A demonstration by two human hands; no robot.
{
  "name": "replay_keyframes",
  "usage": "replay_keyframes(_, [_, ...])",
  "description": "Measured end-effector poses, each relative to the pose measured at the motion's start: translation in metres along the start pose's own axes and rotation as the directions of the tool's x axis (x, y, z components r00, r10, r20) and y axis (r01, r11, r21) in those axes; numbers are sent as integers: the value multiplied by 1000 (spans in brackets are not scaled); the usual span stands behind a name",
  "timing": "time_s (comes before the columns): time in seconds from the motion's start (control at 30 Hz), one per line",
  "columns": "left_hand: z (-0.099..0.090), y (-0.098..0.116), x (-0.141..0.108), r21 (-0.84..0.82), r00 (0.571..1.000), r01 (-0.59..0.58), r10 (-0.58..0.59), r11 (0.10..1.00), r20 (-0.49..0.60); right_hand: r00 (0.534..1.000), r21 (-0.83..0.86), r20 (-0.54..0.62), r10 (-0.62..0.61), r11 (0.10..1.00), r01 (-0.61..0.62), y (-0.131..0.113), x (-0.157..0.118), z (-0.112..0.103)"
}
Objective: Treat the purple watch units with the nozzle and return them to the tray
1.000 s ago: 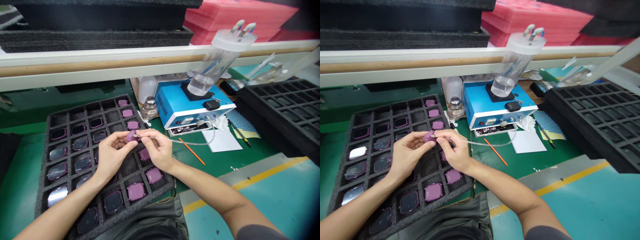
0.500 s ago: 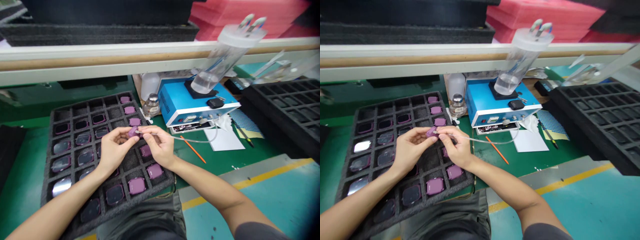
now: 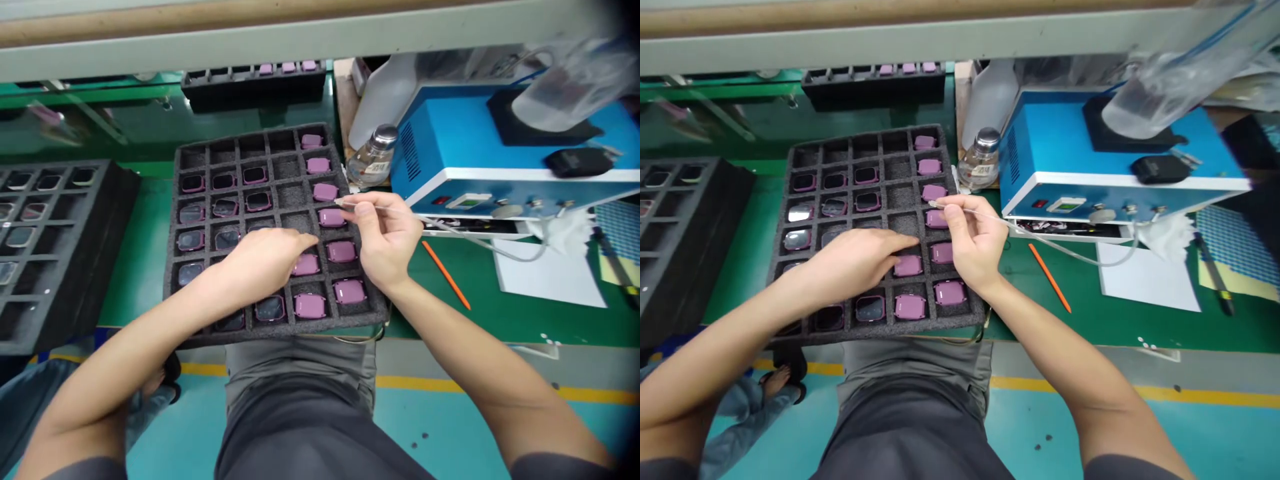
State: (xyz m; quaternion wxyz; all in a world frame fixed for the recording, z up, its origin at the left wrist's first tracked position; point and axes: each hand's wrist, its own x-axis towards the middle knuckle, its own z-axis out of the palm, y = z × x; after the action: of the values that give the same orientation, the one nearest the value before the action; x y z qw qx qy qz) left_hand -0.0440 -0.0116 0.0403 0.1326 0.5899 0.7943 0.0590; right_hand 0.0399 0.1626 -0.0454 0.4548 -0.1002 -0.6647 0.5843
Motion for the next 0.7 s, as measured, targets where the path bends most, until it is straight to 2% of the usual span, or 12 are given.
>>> replay_keyframes(0.07, [12, 16, -30, 57, 999, -18, 21, 998, -44, 1000, -2, -5, 4, 1000, -4, -2, 0, 0])
replay_keyframes(0.13, [31, 28, -59, 57, 992, -115, 118, 992, -42, 1000, 2, 5, 22, 1000, -22, -6, 0, 0])
replay_keyframes(0.17, [42, 31, -70, 95, 995, -88, 92, 992, -38, 999, 5, 15, 34, 999, -34, -7, 0, 0])
replay_keyframes(0.23, [63, 29, -80, 165, 996, 5, 9, 986, -87, 998, 11, 35, 49, 999, -49, -11, 0, 0])
replay_keyframes(0.33, [80, 14, -72, 187, 988, 88, -61, 978, -145, 998, 15, 47, 46, 999, -47, -12, 0, -1])
replay_keyframes(0.4, [79, 4, -63, 170, 979, 82, -47, 982, -201, 998, 9, 54, 45, 999, -45, -11, 0, -1])
replay_keyframes(0.53, [60, -9, -60, 82, 956, 81, -54, 993, -290, 995, -1, 67, 68, 998, -68, -7, -2, 0])
replay_keyframes(0.6, [51, -11, -62, 91, 965, 92, -66, 992, -255, 992, 6, 86, 87, 996, -88, -5, -3, 1])
replay_keyframes(0.7, [39, -12, -63, 174, 989, 91, -68, 981, -132, 989, 20, 105, 105, 994, -108, -4, -5, 1])
